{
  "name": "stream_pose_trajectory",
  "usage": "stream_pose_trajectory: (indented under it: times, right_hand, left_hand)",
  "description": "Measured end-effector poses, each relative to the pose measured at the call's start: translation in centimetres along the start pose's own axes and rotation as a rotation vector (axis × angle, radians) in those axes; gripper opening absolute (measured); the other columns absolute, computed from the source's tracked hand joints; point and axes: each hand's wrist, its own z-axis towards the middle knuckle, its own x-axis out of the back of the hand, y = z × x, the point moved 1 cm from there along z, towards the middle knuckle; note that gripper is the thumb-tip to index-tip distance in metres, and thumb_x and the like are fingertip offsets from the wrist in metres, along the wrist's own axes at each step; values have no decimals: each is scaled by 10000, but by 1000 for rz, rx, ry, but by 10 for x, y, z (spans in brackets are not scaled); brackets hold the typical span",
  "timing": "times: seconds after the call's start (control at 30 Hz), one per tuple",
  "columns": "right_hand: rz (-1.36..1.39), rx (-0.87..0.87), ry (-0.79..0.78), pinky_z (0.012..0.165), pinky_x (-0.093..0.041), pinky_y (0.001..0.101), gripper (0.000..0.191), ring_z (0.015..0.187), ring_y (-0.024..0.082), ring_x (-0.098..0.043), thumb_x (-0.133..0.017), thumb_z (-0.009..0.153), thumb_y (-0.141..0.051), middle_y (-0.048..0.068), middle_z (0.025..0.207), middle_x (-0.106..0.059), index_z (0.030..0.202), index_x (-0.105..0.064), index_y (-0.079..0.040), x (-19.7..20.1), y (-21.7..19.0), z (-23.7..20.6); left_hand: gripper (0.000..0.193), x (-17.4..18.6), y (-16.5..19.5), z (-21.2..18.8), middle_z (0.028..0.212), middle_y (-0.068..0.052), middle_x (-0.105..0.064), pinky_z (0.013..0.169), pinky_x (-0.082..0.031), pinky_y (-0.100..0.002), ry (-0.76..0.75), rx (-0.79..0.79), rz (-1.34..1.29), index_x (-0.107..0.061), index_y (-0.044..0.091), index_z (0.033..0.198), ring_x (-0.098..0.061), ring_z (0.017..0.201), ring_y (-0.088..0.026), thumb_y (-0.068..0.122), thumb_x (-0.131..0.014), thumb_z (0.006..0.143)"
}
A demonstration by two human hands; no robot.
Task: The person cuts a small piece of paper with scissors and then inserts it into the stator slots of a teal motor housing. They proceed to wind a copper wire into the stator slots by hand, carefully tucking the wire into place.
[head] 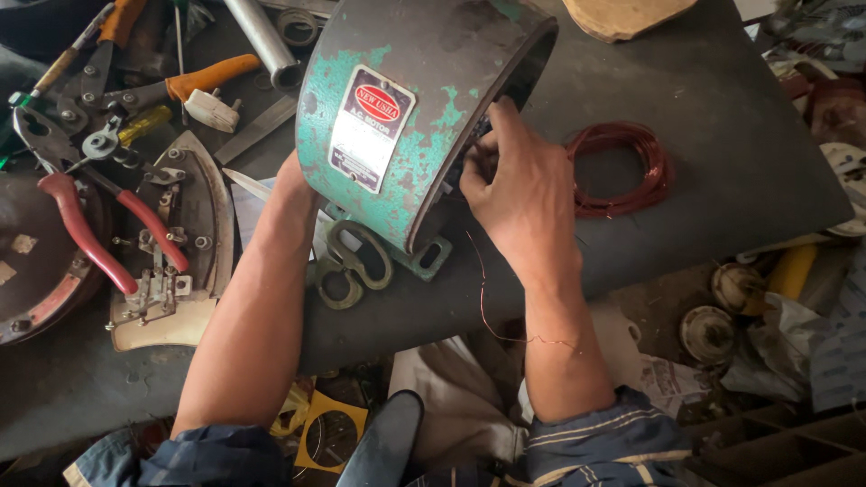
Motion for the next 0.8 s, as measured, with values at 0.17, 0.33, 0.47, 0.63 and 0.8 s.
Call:
stream_pose_trajectory:
  times: [0.17, 0.33, 0.47, 0.63, 0.8]
  right_hand:
    - [-95, 26, 48, 675, -546, 445, 433, 792, 319, -713, -745, 822, -5, 110, 883, -695, 1219, -581, -58, -5, -3, -2]
    - [-206, 22, 1, 672, -524, 476, 376, 802, 324, -696, -741, 823, -28, 93, 874, -688, 1173, -621, -94, -2, -5, 0]
    - [-202, 25, 4, 700, -521, 481, 357, 825, 327, -692, -733, 847, -27, 98, 891, -676, 1180, -618, -84, -2, -5, -1]
    - [-191, 53, 40, 697, -525, 454, 311, 843, 328, -690, -728, 874, -27, 104, 961, -661, 1156, -605, -71, -5, -5, -6]
    - [-164, 47, 25, 697, -517, 458, 288, 841, 324, -680, -736, 869, -28, 97, 935, -646, 1120, -601, -68, -6, -3, -5]
  left_hand:
    - [487, -3, -3, -4, 1356, -163, -689, 1006, -612, -360, 4, 1, -6, -581, -7, 1440, -709, 1192, -224, 160, -735, 1010]
    - [488, -3, -6, -4, 1342, -166, -693, 995, -611, -362, 17, 12, -61, -584, -14, 1438, -712, 1177, -226, 161, -733, 1008]
    - [465, 0, -7, -2, 1339, -168, -692, 994, -612, -362, -35, -21, -42, -589, -14, 1428, -714, 1175, -225, 153, -726, 1016]
    - [422, 7, -13, -1, 1322, -173, -697, 977, -616, -356, -22, -41, -75, -604, -19, 1407, -718, 1157, -224, 142, -712, 1032]
    - [380, 19, -22, 2, 1305, -177, -703, 959, -620, -350, 12, -50, -140, -619, -23, 1387, -722, 1140, -223, 131, -697, 1048]
